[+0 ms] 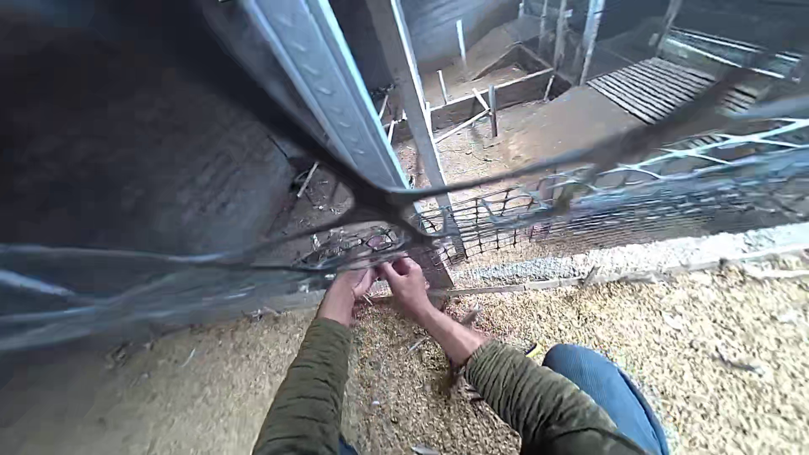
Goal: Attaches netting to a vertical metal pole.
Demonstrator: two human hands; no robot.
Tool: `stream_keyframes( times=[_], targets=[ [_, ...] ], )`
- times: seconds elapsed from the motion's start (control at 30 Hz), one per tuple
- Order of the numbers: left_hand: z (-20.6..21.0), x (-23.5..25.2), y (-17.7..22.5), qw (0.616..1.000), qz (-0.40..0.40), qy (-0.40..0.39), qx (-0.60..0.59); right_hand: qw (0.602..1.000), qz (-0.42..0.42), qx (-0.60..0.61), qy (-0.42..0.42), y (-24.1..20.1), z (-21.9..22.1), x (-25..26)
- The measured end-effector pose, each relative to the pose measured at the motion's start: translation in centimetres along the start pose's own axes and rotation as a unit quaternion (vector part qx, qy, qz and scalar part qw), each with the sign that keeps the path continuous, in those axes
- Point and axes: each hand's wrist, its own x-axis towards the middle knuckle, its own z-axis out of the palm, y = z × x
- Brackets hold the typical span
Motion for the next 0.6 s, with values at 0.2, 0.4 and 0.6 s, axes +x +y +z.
stream_keyframes(
  times=[0.2,0.4,0.6],
  targets=[
    [-0.7,0.9,-0.1,0.999,0.021,-0.038,0.026,0.999,0.043,-0.022,0.0,-0.6,1.0,1.3],
    [-1.2,1.8,-0.9,0.995,0.069,-0.066,0.001,0.997,0.028,0.042,0.066,-0.6,1.9,1.9],
    [0.3,1.7,-0.4,0.996,0.09,-0.021,-0.018,0.983,0.028,0.11,0.145,-0.8,3.9,2.6]
  ],
)
